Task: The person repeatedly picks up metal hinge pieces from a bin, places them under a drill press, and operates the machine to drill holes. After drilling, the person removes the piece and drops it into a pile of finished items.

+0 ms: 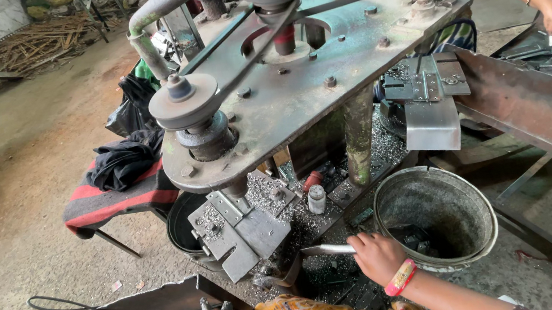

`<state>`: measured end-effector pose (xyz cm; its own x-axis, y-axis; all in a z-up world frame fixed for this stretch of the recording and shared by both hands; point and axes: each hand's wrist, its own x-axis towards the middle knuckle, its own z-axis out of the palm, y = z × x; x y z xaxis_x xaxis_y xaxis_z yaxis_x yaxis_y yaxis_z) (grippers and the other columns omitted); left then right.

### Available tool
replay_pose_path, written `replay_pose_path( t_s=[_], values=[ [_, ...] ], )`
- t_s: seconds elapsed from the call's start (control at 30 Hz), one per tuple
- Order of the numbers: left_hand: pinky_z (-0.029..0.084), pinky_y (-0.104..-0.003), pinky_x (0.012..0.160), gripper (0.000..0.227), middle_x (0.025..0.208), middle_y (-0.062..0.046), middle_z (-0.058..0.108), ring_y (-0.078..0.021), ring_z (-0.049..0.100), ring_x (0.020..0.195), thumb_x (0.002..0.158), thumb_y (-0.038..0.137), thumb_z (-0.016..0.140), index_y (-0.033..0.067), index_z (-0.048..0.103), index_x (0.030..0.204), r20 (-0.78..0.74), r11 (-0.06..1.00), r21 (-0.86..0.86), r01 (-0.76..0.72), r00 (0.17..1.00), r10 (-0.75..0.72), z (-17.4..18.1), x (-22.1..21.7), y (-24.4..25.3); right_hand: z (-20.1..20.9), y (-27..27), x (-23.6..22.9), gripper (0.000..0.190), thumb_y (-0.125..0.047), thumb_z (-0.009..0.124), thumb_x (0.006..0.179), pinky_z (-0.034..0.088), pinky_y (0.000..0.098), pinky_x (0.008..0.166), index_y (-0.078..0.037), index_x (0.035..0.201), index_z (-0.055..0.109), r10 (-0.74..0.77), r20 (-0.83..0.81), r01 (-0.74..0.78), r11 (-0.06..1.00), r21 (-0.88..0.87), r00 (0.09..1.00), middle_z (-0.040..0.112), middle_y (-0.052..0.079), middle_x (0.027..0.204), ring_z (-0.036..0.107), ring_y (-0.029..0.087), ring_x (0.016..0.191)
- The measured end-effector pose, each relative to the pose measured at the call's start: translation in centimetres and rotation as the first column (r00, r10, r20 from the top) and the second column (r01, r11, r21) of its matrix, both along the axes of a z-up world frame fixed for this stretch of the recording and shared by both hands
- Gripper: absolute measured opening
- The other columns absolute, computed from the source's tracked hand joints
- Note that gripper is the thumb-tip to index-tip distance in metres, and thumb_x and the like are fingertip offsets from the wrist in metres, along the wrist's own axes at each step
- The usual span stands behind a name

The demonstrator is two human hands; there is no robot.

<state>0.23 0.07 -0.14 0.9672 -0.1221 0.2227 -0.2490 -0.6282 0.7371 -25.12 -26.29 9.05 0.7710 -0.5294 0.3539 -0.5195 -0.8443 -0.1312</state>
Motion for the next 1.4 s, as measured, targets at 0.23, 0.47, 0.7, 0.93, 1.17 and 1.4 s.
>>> replay_pose_path(
  t_s=[0.23, 0.47, 0.7, 0.93, 1.17, 1.4],
  values=[
    [0.053, -0.056, 0.072, 0.060, 0.094, -0.025, 0.072, -0.0456, 0.070, 0.083, 0.087, 0.022, 0.068, 0.0157, 0.054, 0.145, -0.004, 0.983, 0.173, -0.068, 0.998, 0.070, 0.6, -0.6, 0.5, -0.5, -0.6, 0.5, 0.019, -0.024, 0.075, 0.082, 0.058, 0.0398, 0.058, -0.010, 0.088, 0.064, -0.059, -0.209, 0.073, 0.996, 0.059, 0.976, 0.071, 0.008, 0.079, 0.072, 0.027, 0.069],
    [0.053, -0.056, 0.076, 0.063, 0.097, -0.023, 0.073, -0.0448, 0.070, 0.087, 0.085, 0.017, 0.065, 0.0179, 0.052, 0.148, -0.068, 0.967, 0.249, -0.047, 0.995, 0.066, 2.2, -0.9, 0.4, -2.1, -1.2, 0.8, 0.008, -0.013, 0.066, 0.088, 0.059, 0.0381, 0.054, -0.008, 0.094, 0.066, -0.070, -0.312, 0.061, 0.997, -0.039, 0.947, 0.072, 0.008, 0.078, 0.074, 0.025, 0.065],
    [0.052, -0.056, 0.074, 0.063, 0.096, -0.025, 0.072, -0.0465, 0.068, 0.087, 0.084, 0.018, 0.069, 0.0151, 0.050, 0.144, -0.019, 0.970, 0.241, -0.013, 1.000, 0.018, 1.2, -1.0, 0.3, -0.9, -1.6, 1.2, 0.024, -0.025, 0.069, 0.091, 0.059, 0.0391, 0.059, -0.005, 0.104, 0.069, -0.018, -0.352, 0.075, 0.986, 0.148, 0.936, 0.074, 0.010, 0.076, 0.074, 0.026, 0.069],
    [0.054, -0.054, 0.073, 0.071, 0.095, -0.023, 0.072, -0.0427, 0.069, 0.082, 0.082, 0.010, 0.064, 0.0100, 0.046, 0.151, 0.002, 0.946, 0.318, 0.060, 0.998, -0.064, 2.9, -1.9, -0.1, 2.1, -1.7, 1.4, 0.024, -0.036, 0.068, 0.092, 0.057, 0.0438, 0.074, -0.012, 0.096, 0.072, -0.011, -0.500, 0.150, 0.960, 0.238, 0.866, 0.075, 0.010, 0.084, 0.075, 0.029, 0.080],
    [0.054, -0.049, 0.079, 0.054, 0.105, -0.020, 0.069, -0.0376, 0.068, 0.091, 0.087, 0.004, 0.057, 0.0045, 0.051, 0.140, 0.161, 0.950, 0.269, 0.157, 0.965, -0.205, 6.6, -3.6, -1.5, 1.9, -1.6, 0.7, 0.043, -0.051, 0.067, 0.090, 0.058, 0.0494, 0.071, -0.010, 0.101, 0.068, -0.007, -0.505, 0.084, 0.988, 0.131, 0.863, 0.076, 0.015, 0.089, 0.075, 0.036, 0.082],
    [0.054, -0.044, 0.089, 0.057, 0.127, -0.016, 0.064, -0.0324, 0.067, 0.101, 0.084, 0.001, 0.057, 0.0005, 0.050, 0.141, 0.359, 0.995, 0.090, -0.052, 0.933, 0.017, 12.5, -9.2, 3.7, -3.5, -4.7, -2.9, 0.030, -0.039, 0.078, 0.090, 0.054, 0.0436, 0.073, -0.016, 0.104, 0.065, 0.156, -0.150, -0.201, 0.913, -0.356, 0.976, 0.072, 0.006, 0.099, 0.069, 0.029, 0.084]
  ],
)
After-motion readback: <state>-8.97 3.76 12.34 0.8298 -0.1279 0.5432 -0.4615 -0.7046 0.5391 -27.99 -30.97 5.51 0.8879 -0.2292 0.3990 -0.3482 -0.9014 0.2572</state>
